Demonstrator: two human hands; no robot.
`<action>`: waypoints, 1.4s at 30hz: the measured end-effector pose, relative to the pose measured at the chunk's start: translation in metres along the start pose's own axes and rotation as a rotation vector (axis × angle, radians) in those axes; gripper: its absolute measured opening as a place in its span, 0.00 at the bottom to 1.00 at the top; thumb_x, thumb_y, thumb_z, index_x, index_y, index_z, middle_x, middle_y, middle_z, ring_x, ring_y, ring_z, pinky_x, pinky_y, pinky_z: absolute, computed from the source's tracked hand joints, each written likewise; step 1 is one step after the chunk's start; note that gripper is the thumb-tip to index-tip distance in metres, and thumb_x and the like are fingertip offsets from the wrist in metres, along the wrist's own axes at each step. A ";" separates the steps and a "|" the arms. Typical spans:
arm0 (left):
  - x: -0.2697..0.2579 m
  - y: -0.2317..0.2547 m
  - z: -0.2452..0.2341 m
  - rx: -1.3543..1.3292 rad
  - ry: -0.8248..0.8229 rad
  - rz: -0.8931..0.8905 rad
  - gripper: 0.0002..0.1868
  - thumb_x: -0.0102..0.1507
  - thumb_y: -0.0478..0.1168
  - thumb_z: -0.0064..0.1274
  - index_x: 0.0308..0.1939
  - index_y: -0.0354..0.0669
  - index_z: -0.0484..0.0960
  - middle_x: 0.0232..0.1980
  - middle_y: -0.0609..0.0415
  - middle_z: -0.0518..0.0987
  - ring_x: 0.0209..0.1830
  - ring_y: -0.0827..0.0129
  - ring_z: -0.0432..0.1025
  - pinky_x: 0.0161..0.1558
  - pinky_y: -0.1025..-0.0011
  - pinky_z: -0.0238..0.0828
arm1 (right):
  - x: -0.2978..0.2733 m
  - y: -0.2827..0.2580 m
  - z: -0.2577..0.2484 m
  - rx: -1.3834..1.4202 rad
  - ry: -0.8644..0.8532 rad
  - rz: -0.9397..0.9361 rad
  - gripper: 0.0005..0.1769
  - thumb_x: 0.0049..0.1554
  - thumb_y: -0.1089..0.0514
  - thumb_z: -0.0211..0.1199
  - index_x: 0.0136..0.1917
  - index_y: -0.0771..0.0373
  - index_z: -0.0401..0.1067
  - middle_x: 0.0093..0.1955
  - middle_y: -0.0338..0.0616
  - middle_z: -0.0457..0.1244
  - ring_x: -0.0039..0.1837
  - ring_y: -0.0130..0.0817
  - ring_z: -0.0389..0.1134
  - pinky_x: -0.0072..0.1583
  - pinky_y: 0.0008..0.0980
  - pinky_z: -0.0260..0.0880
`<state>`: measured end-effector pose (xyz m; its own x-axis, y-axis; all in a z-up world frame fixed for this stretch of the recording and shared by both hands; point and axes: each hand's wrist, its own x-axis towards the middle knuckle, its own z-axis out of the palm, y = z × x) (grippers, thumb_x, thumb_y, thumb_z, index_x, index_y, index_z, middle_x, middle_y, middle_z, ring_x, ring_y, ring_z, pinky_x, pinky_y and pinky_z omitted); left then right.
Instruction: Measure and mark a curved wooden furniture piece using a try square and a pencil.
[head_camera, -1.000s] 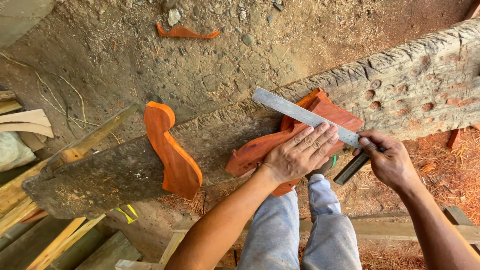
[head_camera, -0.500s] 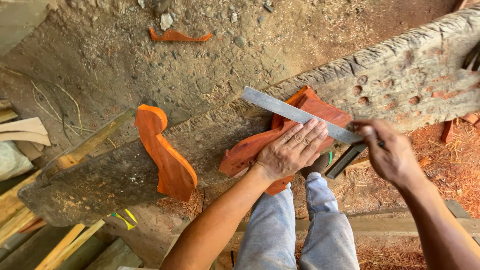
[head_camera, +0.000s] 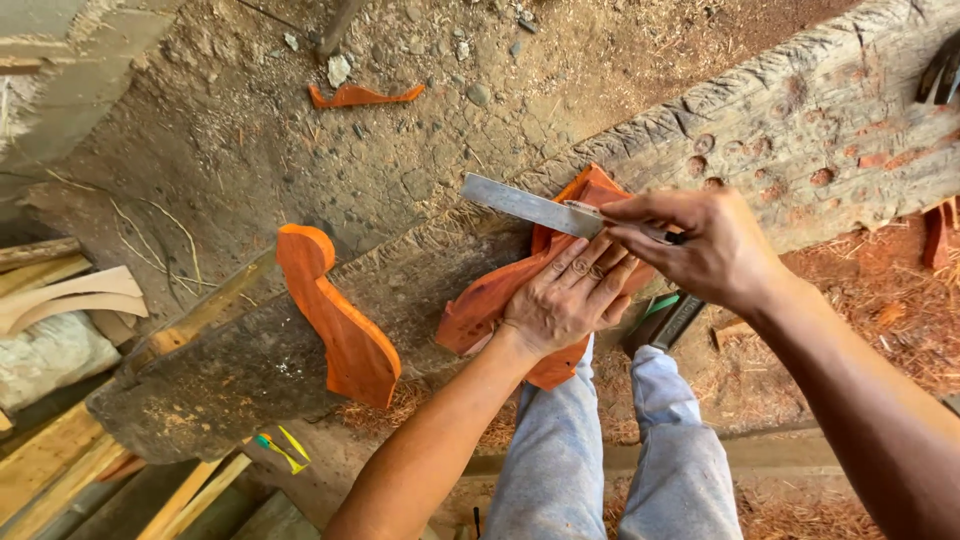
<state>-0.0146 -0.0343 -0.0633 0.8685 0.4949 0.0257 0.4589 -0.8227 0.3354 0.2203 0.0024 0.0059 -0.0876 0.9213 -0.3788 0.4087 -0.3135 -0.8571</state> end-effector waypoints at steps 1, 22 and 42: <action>-0.001 0.001 0.002 -0.014 0.000 0.001 0.31 0.74 0.54 0.47 0.76 0.39 0.68 0.79 0.45 0.64 0.81 0.57 0.57 0.81 0.57 0.50 | 0.000 0.001 -0.002 -0.048 -0.045 -0.013 0.14 0.59 0.53 0.65 0.57 0.56 0.81 0.47 0.44 0.73 0.41 0.31 0.75 0.41 0.33 0.77; 0.013 0.003 -0.018 0.045 0.013 0.026 0.28 0.74 0.52 0.46 0.73 0.38 0.72 0.77 0.47 0.68 0.79 0.58 0.60 0.79 0.59 0.52 | -0.042 0.013 -0.064 -0.550 -0.354 0.038 0.14 0.63 0.51 0.57 0.43 0.61 0.75 0.36 0.43 0.68 0.37 0.38 0.71 0.42 0.38 0.74; -0.007 0.033 -0.048 -0.085 0.136 -0.327 0.63 0.54 0.65 0.68 0.77 0.32 0.50 0.77 0.28 0.55 0.77 0.34 0.52 0.75 0.42 0.50 | -0.212 0.156 -0.023 0.350 0.410 0.509 0.12 0.69 0.57 0.55 0.57 0.63 0.76 0.49 0.41 0.70 0.51 0.30 0.69 0.56 0.35 0.68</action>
<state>-0.0141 -0.0514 -0.0075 0.6430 0.7653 0.0273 0.6861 -0.5915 0.4235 0.3238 -0.2363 -0.0397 0.4100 0.6325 -0.6571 -0.0118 -0.7167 -0.6973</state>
